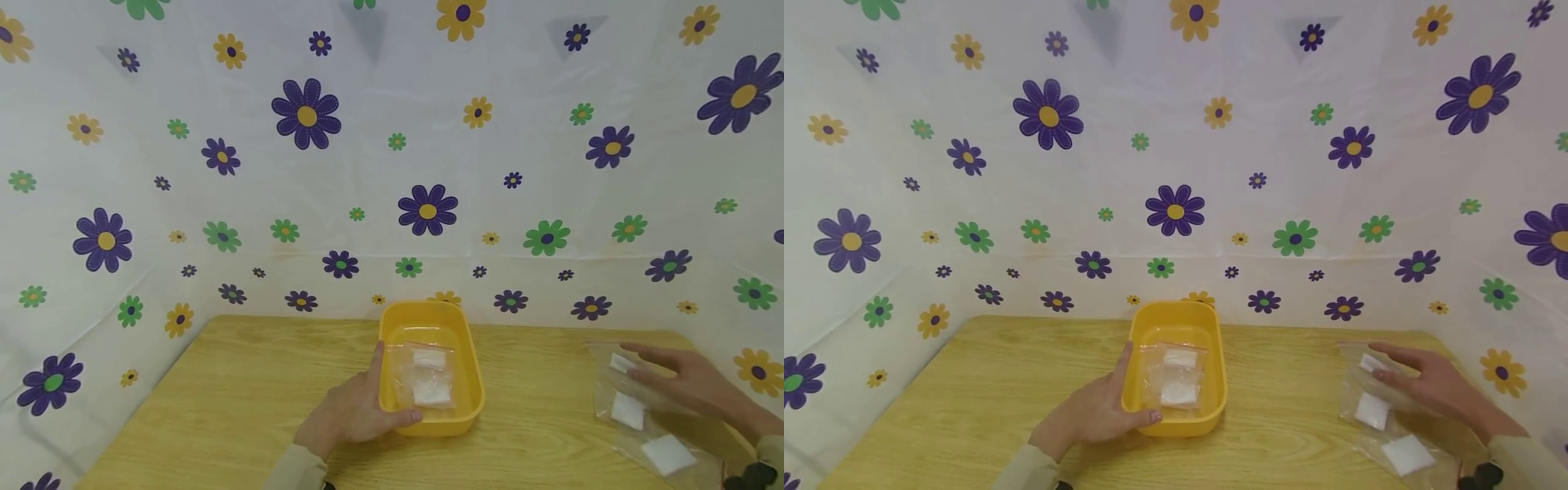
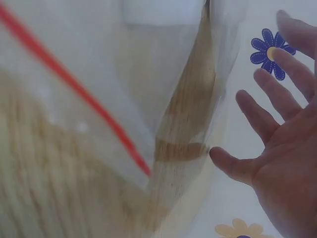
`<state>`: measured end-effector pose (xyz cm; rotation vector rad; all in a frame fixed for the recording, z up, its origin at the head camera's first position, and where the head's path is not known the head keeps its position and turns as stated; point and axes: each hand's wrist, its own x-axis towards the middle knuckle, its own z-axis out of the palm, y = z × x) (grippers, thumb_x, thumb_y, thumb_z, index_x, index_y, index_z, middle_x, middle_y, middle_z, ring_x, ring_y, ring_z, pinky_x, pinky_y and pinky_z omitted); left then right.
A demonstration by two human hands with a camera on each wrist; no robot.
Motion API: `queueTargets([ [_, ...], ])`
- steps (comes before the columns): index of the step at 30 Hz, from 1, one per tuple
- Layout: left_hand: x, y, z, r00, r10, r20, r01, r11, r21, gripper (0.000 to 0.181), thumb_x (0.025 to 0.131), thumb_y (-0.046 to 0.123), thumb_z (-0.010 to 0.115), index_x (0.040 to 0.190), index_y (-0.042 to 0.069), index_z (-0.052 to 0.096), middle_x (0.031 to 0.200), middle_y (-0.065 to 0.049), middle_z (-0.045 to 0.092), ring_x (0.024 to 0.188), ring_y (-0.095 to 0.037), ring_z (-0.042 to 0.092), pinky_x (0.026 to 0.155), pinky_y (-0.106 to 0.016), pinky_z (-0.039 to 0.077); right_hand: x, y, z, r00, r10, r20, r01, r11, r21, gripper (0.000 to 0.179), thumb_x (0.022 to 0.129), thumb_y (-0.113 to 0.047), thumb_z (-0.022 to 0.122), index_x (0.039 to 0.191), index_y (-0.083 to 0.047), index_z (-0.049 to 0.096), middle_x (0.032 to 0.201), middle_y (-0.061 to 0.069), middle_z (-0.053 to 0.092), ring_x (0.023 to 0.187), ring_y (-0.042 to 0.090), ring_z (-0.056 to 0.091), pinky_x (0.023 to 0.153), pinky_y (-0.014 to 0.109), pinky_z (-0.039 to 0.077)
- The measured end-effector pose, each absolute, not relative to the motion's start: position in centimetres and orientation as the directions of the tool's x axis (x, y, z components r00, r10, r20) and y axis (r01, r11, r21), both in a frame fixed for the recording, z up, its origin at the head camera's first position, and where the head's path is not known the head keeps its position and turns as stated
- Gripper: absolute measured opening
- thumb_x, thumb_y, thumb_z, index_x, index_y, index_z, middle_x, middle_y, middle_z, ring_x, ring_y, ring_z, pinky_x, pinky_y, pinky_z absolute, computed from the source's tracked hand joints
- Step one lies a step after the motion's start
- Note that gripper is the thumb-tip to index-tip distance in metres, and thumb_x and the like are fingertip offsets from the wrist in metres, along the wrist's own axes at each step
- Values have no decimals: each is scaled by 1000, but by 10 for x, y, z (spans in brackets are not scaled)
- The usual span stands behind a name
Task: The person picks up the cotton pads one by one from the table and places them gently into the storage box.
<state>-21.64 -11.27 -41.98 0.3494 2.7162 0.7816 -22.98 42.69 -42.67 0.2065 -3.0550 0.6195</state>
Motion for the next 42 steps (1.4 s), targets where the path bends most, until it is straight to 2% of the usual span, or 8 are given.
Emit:
queueTargets([
  [7,-217,-114,-420,-928,322,-190,171,818,549,134,76,86,63,165,18,-10,156,-22,47,134,-37,57,108,-59,48,-234,431,-431,-985,-170,-23,-146,901,-408,60,98,-44,67,142,-5,59,142,38,52,125,65,47,86,72,47],
  [13,-217,-115,-421,-926,322,-197,169,819,548,134,76,86,63,165,18,-10,156,-21,48,132,-35,58,107,-59,49,-238,434,-435,-980,-196,-21,-168,889,-426,55,90,-37,78,134,-6,66,144,37,51,127,66,43,90,76,43],
  [22,-217,-114,-421,-928,308,-211,152,828,539,134,75,86,63,165,19,-10,156,-20,48,131,-35,59,107,-59,49,-245,434,-439,-976,-215,25,-207,897,-390,36,89,-33,79,115,-9,78,136,32,59,123,60,48,90,71,44],
  [25,-218,-114,-421,-929,305,-211,154,836,527,134,75,87,62,166,19,-9,156,-20,49,132,-35,58,107,-59,49,-245,434,-440,-979,-202,27,-197,900,-389,28,90,-33,78,108,-12,80,133,30,62,123,57,51,90,65,47],
  [30,-217,-113,-421,-929,302,-213,153,838,523,133,75,87,61,166,19,-8,155,-20,49,132,-35,58,107,-58,49,-245,436,-440,-982,-185,46,-188,911,-367,10,91,-28,77,97,-21,82,130,23,66,118,45,57,85,39,49],
  [32,-217,-113,-421,-929,304,-213,152,836,528,133,76,87,62,166,19,-8,155,-20,50,131,-35,59,106,-58,50,-245,436,-440,-983,-180,45,-184,909,-373,9,92,-26,76,95,-21,82,130,24,66,118,46,56,86,41,49],
  [37,-217,-112,-421,-929,307,-208,159,836,526,133,76,86,63,166,18,-8,155,-19,50,127,-33,61,105,-58,51,-243,434,-442,-981,-194,9,-180,895,-409,19,91,-30,77,103,-17,81,137,32,59,124,58,48,89,68,47],
  [42,-216,-113,-421,-932,300,-203,158,841,517,132,76,86,62,166,19,-8,155,-19,50,127,-33,61,105,-58,51,-243,433,-444,-972,-235,22,-225,894,-387,30,87,-35,80,111,-16,79,138,32,56,122,59,48,87,72,46],
])
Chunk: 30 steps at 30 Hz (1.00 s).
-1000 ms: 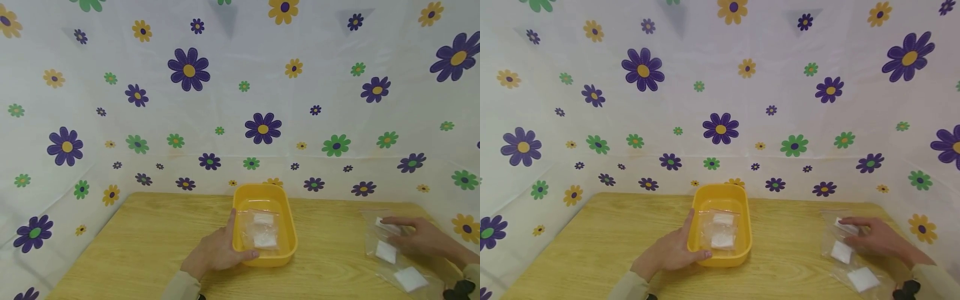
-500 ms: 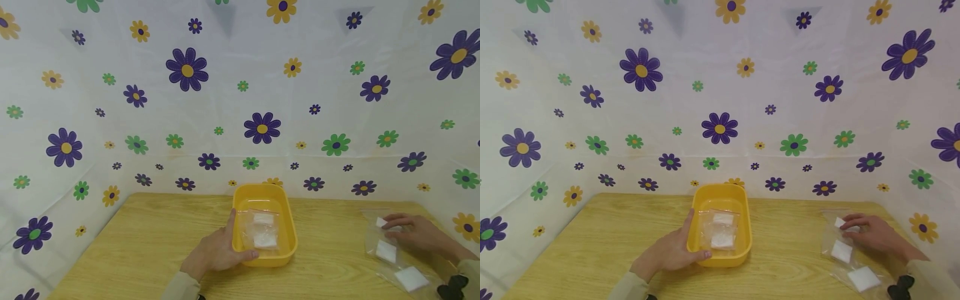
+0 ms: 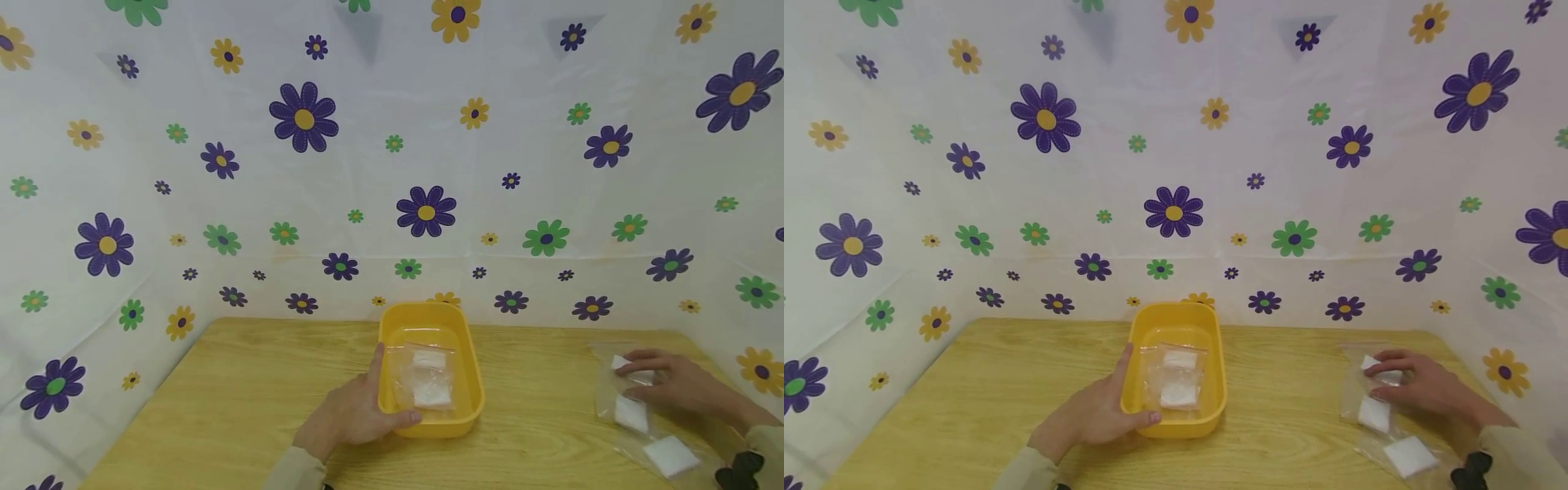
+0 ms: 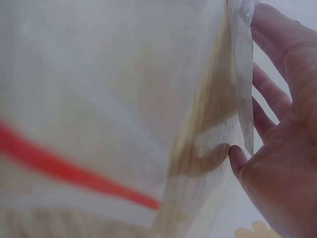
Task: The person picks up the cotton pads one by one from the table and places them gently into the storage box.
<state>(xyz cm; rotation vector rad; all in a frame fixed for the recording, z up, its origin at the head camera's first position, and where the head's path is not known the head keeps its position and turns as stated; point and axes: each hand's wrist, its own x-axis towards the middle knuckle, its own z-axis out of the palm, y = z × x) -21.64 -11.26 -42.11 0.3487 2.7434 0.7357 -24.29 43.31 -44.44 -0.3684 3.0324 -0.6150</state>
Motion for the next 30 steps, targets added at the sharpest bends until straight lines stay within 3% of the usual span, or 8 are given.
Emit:
queueTargets([
  [6,-215,-114,-421,-933,295,-208,153,845,512,132,76,86,62,166,19,-7,156,-19,49,129,-34,60,105,-59,50,-246,433,-447,-966,-255,36,-250,896,-368,36,87,-36,80,115,-13,78,137,32,56,121,59,50,87,73,46],
  [13,-215,-114,-420,-931,296,-212,151,844,514,132,76,85,63,166,18,-7,156,-19,49,129,-35,60,105,-61,50,-243,438,-441,-978,-205,-37,-160,856,-492,46,99,-34,67,133,-3,67,143,36,53,128,64,43,90,72,46],
  [17,-215,-114,-420,-932,296,-208,153,843,516,131,77,85,62,166,18,-6,155,-19,50,128,-34,60,105,-59,51,-245,441,-442,-975,-216,-49,-165,856,-490,56,95,-33,72,139,0,60,145,40,48,128,65,42,89,75,44],
  [23,-215,-114,-421,-931,299,-207,156,842,517,130,77,86,61,166,19,-7,155,-19,50,129,-34,60,105,-58,50,-249,441,-450,-961,-273,54,-270,869,-415,39,91,-29,77,123,-7,73,136,31,59,122,59,49,87,74,44],
  [30,-215,-113,-420,-932,300,-206,156,840,520,130,77,86,61,166,20,-6,154,-20,51,128,-34,61,104,-58,51,-252,444,-450,-967,-238,90,-254,875,-412,24,94,-28,74,110,-10,79,130,30,64,120,59,53,88,69,48],
])
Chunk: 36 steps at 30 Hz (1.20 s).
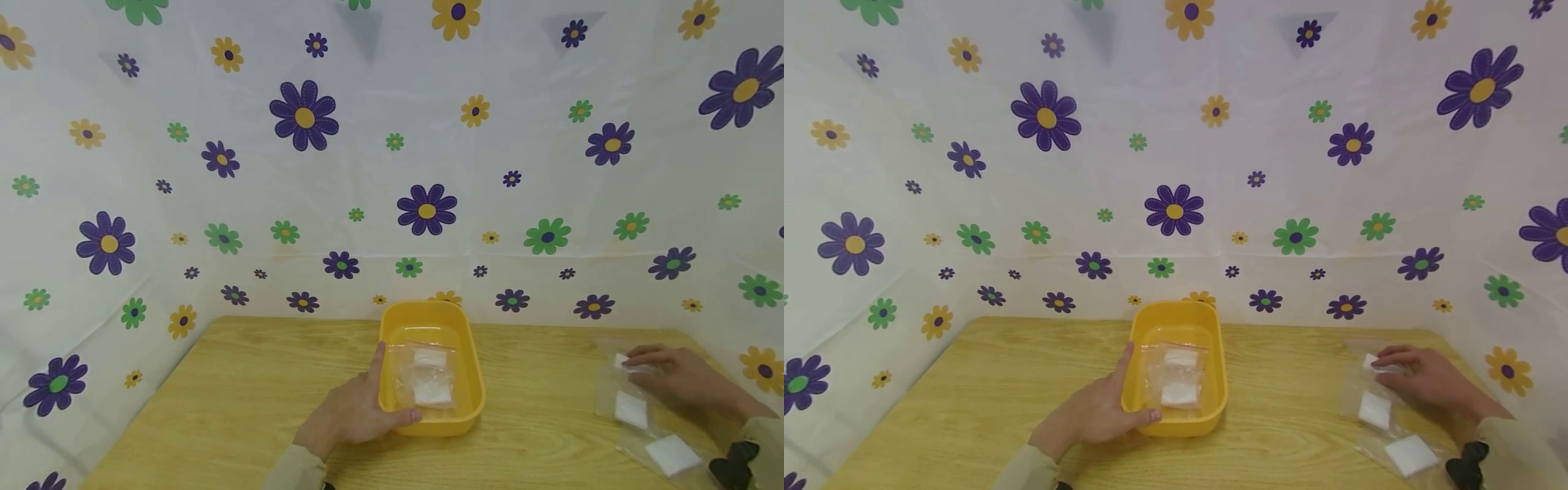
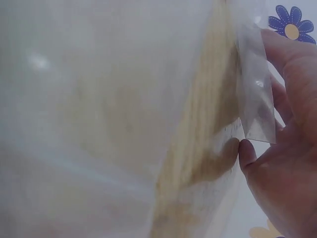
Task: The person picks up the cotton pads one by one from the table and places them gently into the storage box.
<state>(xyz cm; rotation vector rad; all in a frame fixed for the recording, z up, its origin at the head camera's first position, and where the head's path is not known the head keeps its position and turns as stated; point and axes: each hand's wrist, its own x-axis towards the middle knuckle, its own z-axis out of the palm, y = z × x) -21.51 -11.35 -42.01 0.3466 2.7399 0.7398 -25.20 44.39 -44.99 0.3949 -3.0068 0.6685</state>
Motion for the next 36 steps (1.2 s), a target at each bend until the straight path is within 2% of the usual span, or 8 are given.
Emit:
queueTargets([
  [7,-214,-114,-420,-930,301,-210,154,839,523,129,77,86,60,166,20,-7,155,-19,50,128,-34,60,105,-59,50,-252,446,-444,-978,-189,87,-208,896,-393,14,95,-31,73,102,-21,80,128,24,69,111,21,65,82,30,51],
  [9,-214,-114,-419,-930,301,-211,153,839,523,129,77,86,61,166,21,-7,155,-19,50,128,-34,60,105,-59,50,-252,445,-443,-980,-179,82,-197,894,-403,13,96,-29,73,101,-20,80,127,24,69,112,21,65,86,37,53],
  [12,-214,-113,-419,-930,301,-211,153,838,523,128,77,86,61,166,21,-6,154,-18,51,127,-33,61,104,-58,51,-252,442,-441,-988,-147,45,-152,893,-424,17,98,-29,70,102,-16,79,129,28,67,121,52,56,91,60,49],
  [15,-214,-113,-418,-929,306,-208,155,833,531,129,77,85,62,166,21,-6,154,-18,51,126,-32,61,104,-58,51,-252,440,-439,-993,-118,16,-112,892,-437,21,100,-30,67,104,-13,78,131,31,65,125,61,48,91,71,42],
  [24,-215,-114,-420,-924,335,-182,185,811,555,129,79,83,62,166,19,-8,153,-19,52,122,-29,62,105,-57,51,-244,437,-434,-993,-106,44,-115,898,-425,20,99,-30,68,106,-14,79,125,30,69,113,53,61,84,59,55],
  [28,-214,-114,-420,-925,331,-185,181,815,551,130,78,84,62,166,19,-8,153,-20,52,121,-29,63,104,-56,52,-241,431,-428,-984,-112,140,-160,904,-397,14,96,-27,73,102,-17,79,119,26,72,100,22,70,73,34,57],
  [31,-215,-114,-420,-926,328,-185,179,816,549,130,78,84,62,166,19,-8,153,-20,52,119,-28,63,104,-56,52,-240,425,-421,-977,-119,179,-181,904,-388,11,94,-28,76,100,-19,79,119,24,73,91,-13,55,68,22,50],
  [36,-215,-115,-420,-927,326,-185,180,819,544,130,78,85,62,166,18,-7,153,-20,52,117,-26,63,104,-55,52,-241,413,-414,-948,-169,272,-266,888,-376,4,91,-22,79,95,-23,79,115,21,75,91,-30,36,67,21,51],
])
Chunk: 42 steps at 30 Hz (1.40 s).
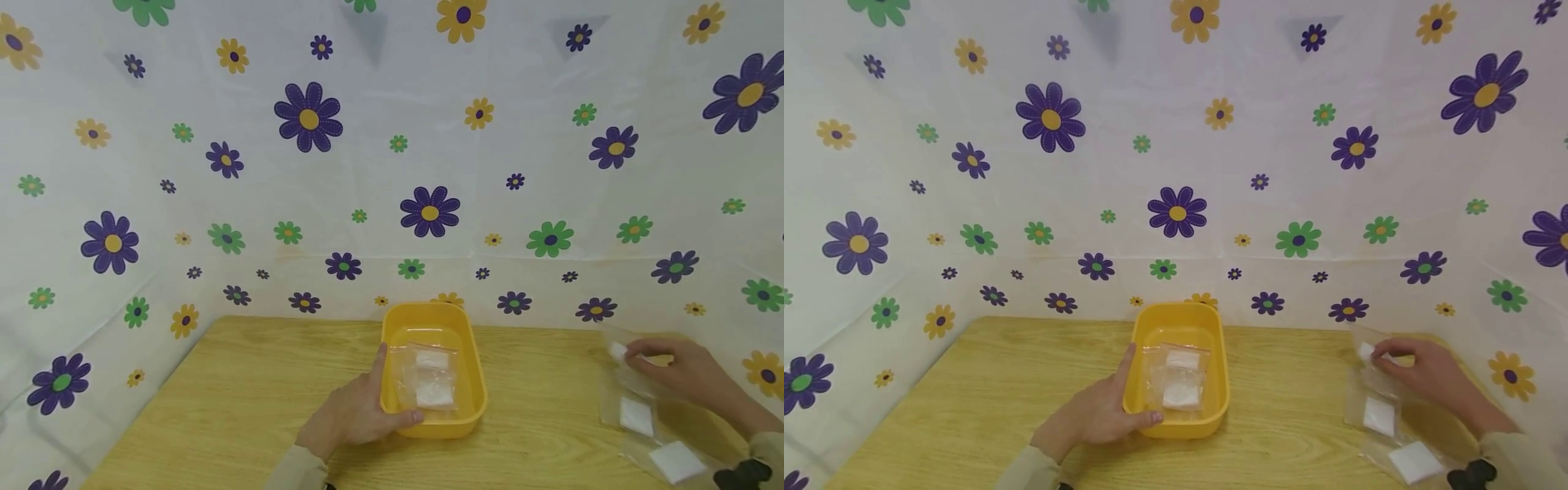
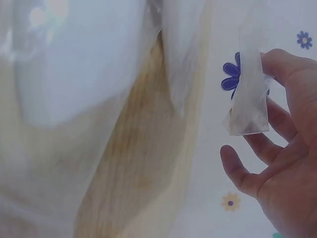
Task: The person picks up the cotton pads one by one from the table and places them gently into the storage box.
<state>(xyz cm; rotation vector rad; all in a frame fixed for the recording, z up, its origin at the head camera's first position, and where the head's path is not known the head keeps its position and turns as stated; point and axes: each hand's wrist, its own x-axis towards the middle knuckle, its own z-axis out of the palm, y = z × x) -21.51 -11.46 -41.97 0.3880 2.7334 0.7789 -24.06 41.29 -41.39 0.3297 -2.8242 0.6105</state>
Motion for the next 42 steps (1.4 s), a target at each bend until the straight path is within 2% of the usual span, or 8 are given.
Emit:
queueTargets([
  [6,-215,-114,-419,-930,315,-190,174,831,528,129,78,85,61,166,18,-6,152,-20,53,115,-27,64,102,-56,53,-240,398,-411,-905,-218,365,-354,861,-365,11,86,-15,82,90,-24,79,104,13,79,89,-24,49,64,20,52],
  [10,-215,-114,-419,-931,312,-190,174,836,520,129,78,86,61,166,18,-6,152,-20,52,119,-30,63,103,-57,52,-238,387,-409,-901,-207,382,-359,850,-385,12,85,-14,83,88,-25,78,101,-3,78,86,-21,54,64,21,52],
  [13,-214,-114,-418,-931,313,-186,178,837,517,129,78,86,60,166,18,-6,152,-20,53,120,-30,63,103,-56,52,-238,382,-407,-905,-204,374,-353,850,-391,11,86,-16,82,88,-25,78,102,-3,79,85,-20,55,65,23,52],
  [17,-215,-114,-418,-932,314,-182,178,833,525,129,78,85,61,166,18,-6,152,-20,53,118,-29,64,103,-56,53,-237,372,-405,-914,-212,346,-344,857,-383,8,87,-17,81,91,-24,78,106,13,78,86,-18,57,67,25,53],
  [23,-216,-115,-419,-931,317,-179,180,829,529,129,78,85,61,166,18,-6,152,-20,53,120,-30,64,103,-56,52,-234,353,-403,-894,-237,380,-381,847,-370,13,87,-15,81,91,-26,78,102,9,79,86,-16,59,67,25,53],
  [29,-216,-116,-421,-931,322,-169,190,826,531,129,78,85,61,166,18,-6,152,-20,53,124,-33,63,103,-56,53,-233,334,-396,-895,-249,370,-387,847,-364,13,88,-15,81,92,-27,77,104,5,80,88,-8,63,71,36,56],
  [36,-216,-116,-421,-930,330,-164,197,822,534,128,79,85,61,166,18,-6,151,-20,54,125,-33,63,103,-56,53,-232,313,-390,-889,-258,379,-399,843,-361,13,89,-17,80,92,-29,77,104,2,79,92,-6,60,70,27,52],
  [42,-216,-117,-421,-929,334,-160,204,821,533,128,79,84,61,166,18,-7,150,-19,55,124,-32,63,102,-55,53,-232,297,-386,-883,-272,383,-417,829,-372,14,89,-15,79,95,-28,77,107,2,79,94,6,67,74,32,54],
])
